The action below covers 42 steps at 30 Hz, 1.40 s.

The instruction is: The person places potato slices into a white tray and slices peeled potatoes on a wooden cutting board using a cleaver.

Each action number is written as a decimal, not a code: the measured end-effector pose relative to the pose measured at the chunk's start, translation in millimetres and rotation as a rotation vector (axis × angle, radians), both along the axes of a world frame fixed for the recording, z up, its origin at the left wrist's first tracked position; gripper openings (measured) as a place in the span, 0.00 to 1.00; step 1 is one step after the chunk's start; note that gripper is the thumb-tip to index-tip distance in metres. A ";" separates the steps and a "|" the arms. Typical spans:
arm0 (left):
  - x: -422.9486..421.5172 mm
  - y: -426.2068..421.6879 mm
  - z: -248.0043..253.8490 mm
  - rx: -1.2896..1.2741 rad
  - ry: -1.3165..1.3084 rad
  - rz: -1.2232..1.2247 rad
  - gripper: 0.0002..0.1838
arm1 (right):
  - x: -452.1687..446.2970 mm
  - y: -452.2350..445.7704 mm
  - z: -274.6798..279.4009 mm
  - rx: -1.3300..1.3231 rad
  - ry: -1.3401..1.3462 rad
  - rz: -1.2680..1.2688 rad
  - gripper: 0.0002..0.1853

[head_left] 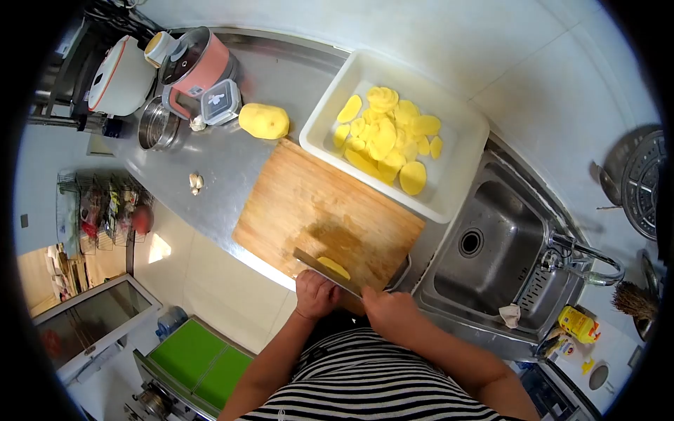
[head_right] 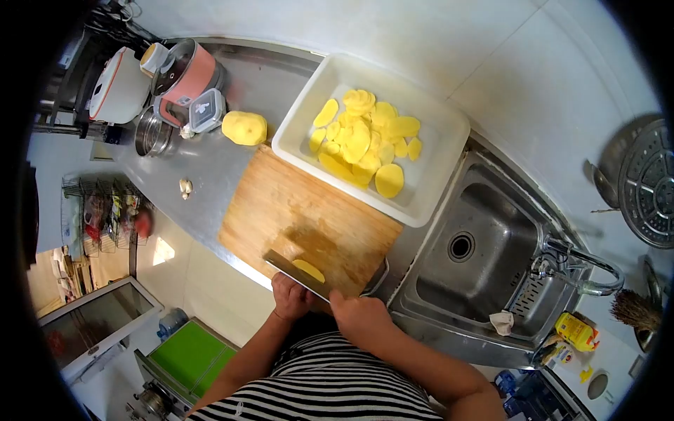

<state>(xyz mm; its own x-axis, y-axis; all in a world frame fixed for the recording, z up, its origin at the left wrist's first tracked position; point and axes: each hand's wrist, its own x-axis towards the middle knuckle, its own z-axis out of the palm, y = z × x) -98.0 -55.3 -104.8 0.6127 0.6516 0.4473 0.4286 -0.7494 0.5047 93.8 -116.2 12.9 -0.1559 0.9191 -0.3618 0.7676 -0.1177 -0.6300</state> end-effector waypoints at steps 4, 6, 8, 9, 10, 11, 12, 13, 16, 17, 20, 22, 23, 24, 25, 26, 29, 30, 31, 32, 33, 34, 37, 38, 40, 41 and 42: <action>1.1 -2.8 1.9 -0.001 0.015 0.011 0.17 | -2.9 -1.0 -4.5 -0.057 0.005 -0.037 0.04; 3.1 -0.8 3.2 0.043 -0.004 0.032 0.16 | -5.9 1.6 -12.3 -0.006 0.011 -0.036 0.05; 2.2 2.2 3.7 0.040 -0.012 0.017 0.16 | -8.1 2.9 -16.9 0.035 -0.005 -0.062 0.05; 3.4 2.4 5.0 0.021 -0.021 0.002 0.16 | -6.8 -1.3 -16.3 0.035 -0.007 -0.062 0.05; 4.7 2.6 5.9 0.019 -0.026 0.003 0.16 | -3.3 -8.1 -15.7 -0.002 -0.020 -0.055 0.04; 5.5 2.0 7.2 0.030 -0.027 0.013 0.16 | -1.0 -12.2 -15.3 -0.041 -0.032 -0.049 0.04; 6.3 2.1 8.6 0.043 -0.026 0.024 0.16 | -0.6 -9.4 -15.0 -0.042 -0.034 -0.051 0.04; 6.3 2.1 8.4 0.044 -0.025 0.023 0.16 | -1.1 -3.6 -14.5 -0.057 -0.026 -0.048 0.04; 3.5 1.8 7.1 0.025 -0.021 -0.002 0.16 | -6.4 -2.4 -32.5 -0.048 -0.025 -0.055 0.04; 3.1 1.0 5.5 0.026 -0.024 -0.001 0.16 | -7.8 -2.4 -42.6 -0.027 -0.041 -0.062 0.04; 4.6 -0.1 8.7 0.024 -0.021 0.005 0.16 | -9.6 -10.1 -56.1 0.003 -0.033 -0.111 0.04; 7.4 1.9 10.8 0.031 -0.014 0.013 0.16 | -8.2 -9.2 -57.4 0.024 -0.028 -0.122 0.05; 6.8 1.0 12.1 0.038 -0.012 0.016 0.16 | -9.4 -10.8 -57.5 0.038 -0.018 -0.136 0.05; 7.1 1.9 12.3 0.048 -0.012 0.019 0.15 | -8.0 -9.8 -53.0 0.040 -0.016 -0.137 0.05; 7.0 3.0 11.9 0.049 -0.010 0.018 0.15 | -5.2 -10.6 -46.5 0.045 -0.009 -0.125 0.05; 6.1 3.3 11.6 0.030 -0.022 0.009 0.16 | -2.8 -11.9 -38.4 0.048 -0.001 -0.112 0.05; 2.5 0.7 2.5 0.011 -0.024 0.010 0.16 | 4.2 -24.9 -12.8 0.039 -0.029 -0.071 0.05; 4.3 2.5 3.0 0.022 -0.013 0.018 0.16 | 7.3 -27.8 -4.2 0.036 -0.033 -0.069 0.05; 5.3 2.7 4.9 0.021 -0.017 0.021 0.16 | 10.4 -30.1 3.8 0.027 -0.027 -0.053 0.05; 4.7 2.1 8.0 0.013 0.009 0.008 0.16 | 12.8 -31.2 10.1 0.019 -0.019 -0.036 0.05; 4.9 2.4 11.3 0.004 0.037 -0.007 0.16 | 14.5 -31.5 15.0 0.018 -0.019 -0.034 0.05; 4.8 2.8 10.6 0.003 0.037 -0.006 0.16 | 15.7 -31.6 19.1 0.007 -0.032 -0.026 0.05; 4.8 3.9 7.4 0.043 -0.003 -0.008 0.17 | 17.1 -30.9 23.1 -0.048 -0.042 -0.017 0.07; 4.7 3.0 6.8 0.053 -0.003 0.005 0.17 | 17.0 -30.9 24.1 -0.094 -0.038 -0.016 0.09; 3.3 2.1 3.5 0.064 -0.002 0.015 0.17 | 17.2 -23.3 28.4 -0.116 -0.023 -0.007 0.09; 1.5 1.7 -0.2 0.048 -0.010 0.001 0.17 | 16.2 -18.2 29.3 -0.135 -0.008 0.003 0.09; 0.5 1.6 -2.1 0.032 -0.018 -0.014 0.17 | 13.6 -12.8 26.8 -0.136 -0.007 0.001 0.09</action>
